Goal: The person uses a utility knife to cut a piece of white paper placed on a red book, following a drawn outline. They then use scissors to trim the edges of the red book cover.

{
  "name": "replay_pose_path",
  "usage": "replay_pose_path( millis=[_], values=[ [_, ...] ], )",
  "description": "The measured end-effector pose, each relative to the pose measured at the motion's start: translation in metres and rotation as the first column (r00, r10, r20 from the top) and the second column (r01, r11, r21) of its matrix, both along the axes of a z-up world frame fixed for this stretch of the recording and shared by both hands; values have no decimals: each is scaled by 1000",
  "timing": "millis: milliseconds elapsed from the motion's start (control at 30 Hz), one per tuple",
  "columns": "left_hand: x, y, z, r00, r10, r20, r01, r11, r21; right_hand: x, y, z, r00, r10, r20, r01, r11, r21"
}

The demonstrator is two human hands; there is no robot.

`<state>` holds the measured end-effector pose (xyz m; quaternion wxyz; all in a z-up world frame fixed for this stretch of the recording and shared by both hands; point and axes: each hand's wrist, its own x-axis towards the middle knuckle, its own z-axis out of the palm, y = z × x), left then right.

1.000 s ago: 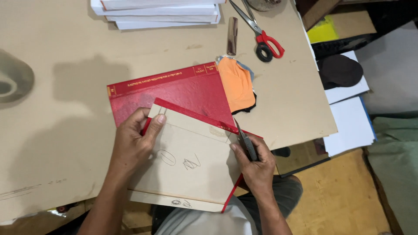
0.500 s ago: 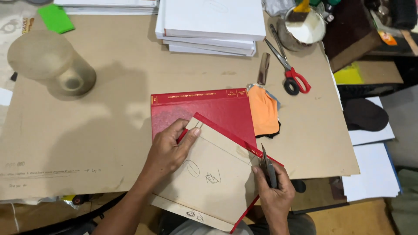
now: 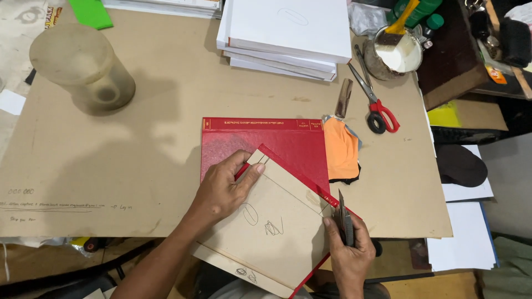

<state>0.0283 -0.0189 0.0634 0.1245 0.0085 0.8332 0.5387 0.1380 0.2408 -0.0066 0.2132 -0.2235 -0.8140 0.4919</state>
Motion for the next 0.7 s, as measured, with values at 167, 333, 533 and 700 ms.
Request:
replay_pose_path(
  millis=[167,333,533,700],
  values=[
    [0,0,1,999,4,34,-4,1000,-9,0,-1,1,1000,-7,-4,7,999,-31],
    [1,-1,-2,999,-11,-37,13,999,45,-2,-3,3,1000,-31,3,31,999,-42],
    [2,1,-1,996,7,-87,-7,1000,1,-2,-6,9,998,-45,36,47,998,-45],
    [0,2,-10,991,-7,-130,7,1000,0,-1,-1,0,1000,-27,-1,27,1000,6]
  ],
)
